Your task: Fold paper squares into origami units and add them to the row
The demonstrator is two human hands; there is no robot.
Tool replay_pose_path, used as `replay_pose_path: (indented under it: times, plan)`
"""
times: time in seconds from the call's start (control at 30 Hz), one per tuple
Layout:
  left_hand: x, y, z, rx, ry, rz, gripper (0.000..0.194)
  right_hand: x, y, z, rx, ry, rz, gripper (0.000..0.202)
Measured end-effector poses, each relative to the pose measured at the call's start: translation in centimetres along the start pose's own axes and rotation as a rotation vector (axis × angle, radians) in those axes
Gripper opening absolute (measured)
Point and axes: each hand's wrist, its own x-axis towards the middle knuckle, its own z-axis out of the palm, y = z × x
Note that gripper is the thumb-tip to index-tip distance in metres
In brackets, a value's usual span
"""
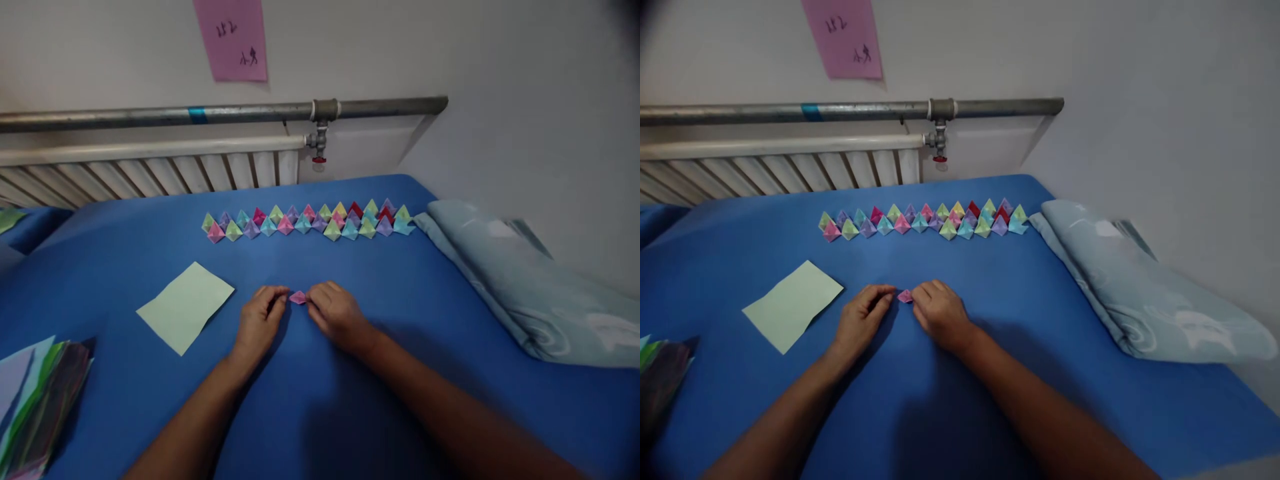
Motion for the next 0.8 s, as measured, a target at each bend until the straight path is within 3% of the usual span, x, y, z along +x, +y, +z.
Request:
replay_pose_path:
  times: [0.23,0.43,0.57,0.8]
  plan:
    - [-0.01,-0.25,-0.30,0.082,-0.123,0.073,0.014,0.10,-0.13,-0.46,0.138,-0.104,0.101,0.012]
    - [0.02,-0.10,-0.26,0.086,-0.141,0.064,0.012,0.06,0.22,-0.37,0.278,-0.023,0.134,0.017]
    - [0.03,-0.07,-0.13,0.089,-0.140,0.091,0.011,0.31,-0.02,-0.38,0.303,-0.039,0.211,0.012]
    - [0.04,-0.02,0.03,0.078,-0.151,0.169,0.013,0.56,-0.32,-0.31,0.242,-0.078,0.154,0.013]
